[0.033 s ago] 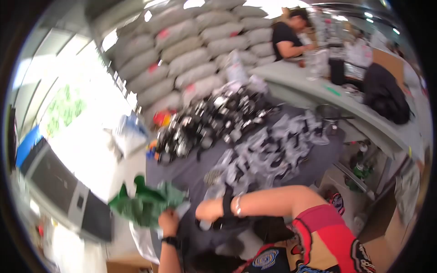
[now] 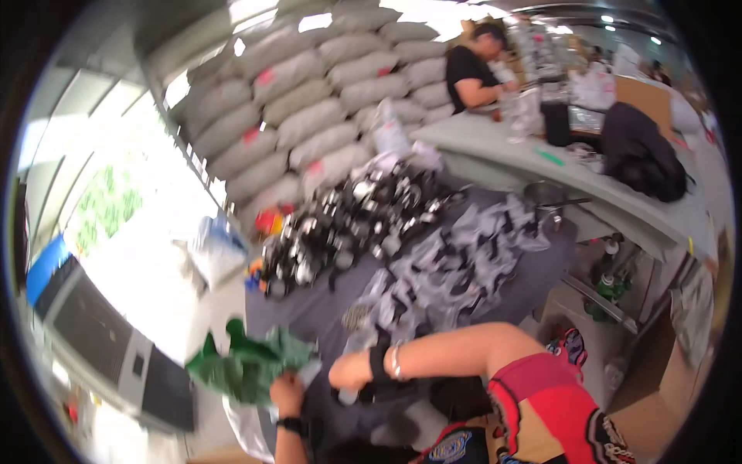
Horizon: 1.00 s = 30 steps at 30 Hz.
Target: Packaging circular metal clamps into plastic bags and placing them into a large cardboard box.
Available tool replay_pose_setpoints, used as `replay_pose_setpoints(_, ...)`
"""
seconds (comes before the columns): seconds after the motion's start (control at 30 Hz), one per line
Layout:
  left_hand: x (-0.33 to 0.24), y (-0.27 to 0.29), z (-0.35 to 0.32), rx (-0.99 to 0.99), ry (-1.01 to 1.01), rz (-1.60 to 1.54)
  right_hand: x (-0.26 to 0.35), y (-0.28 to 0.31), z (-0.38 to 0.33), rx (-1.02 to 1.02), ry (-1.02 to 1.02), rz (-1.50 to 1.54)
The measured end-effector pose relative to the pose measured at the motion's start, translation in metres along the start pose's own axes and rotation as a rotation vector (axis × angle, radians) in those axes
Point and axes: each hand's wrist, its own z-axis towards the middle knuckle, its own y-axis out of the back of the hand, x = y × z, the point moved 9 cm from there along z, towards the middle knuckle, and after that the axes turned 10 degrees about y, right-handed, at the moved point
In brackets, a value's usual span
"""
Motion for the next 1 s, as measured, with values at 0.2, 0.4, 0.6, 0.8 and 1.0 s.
replay_pose_setpoints(0.2,-0.016,-0.003,-0.001,-0.017,-0.078,0.058,0.031,0.004,0.008,0.357,-0.115,-0.009)
replay_pose_setpoints(0.4,-0.025,-0.005,0.0,0.054,-0.096,0.2,0.002,-0.079,0.031,0.68,-0.483,-0.278)
replay_pose_setpoints(0.6,-0.012,-0.026,0.014,0.252,-0.14,0.149,0.032,-0.022,0.001,0.162,-0.396,-0.319)
replay_pose_setpoints(0.8,-0.005,0.004,0.02,0.301,0.067,-0.422,0.062,0.0,-0.024,0.04,-0.254,-0.696)
replay_pose_setpoints(1.0,-0.053,0.049,0.0,0.333,0.234,-1.02,0.044,-0.005,-0.039,-0.166,-0.248,-0.44)
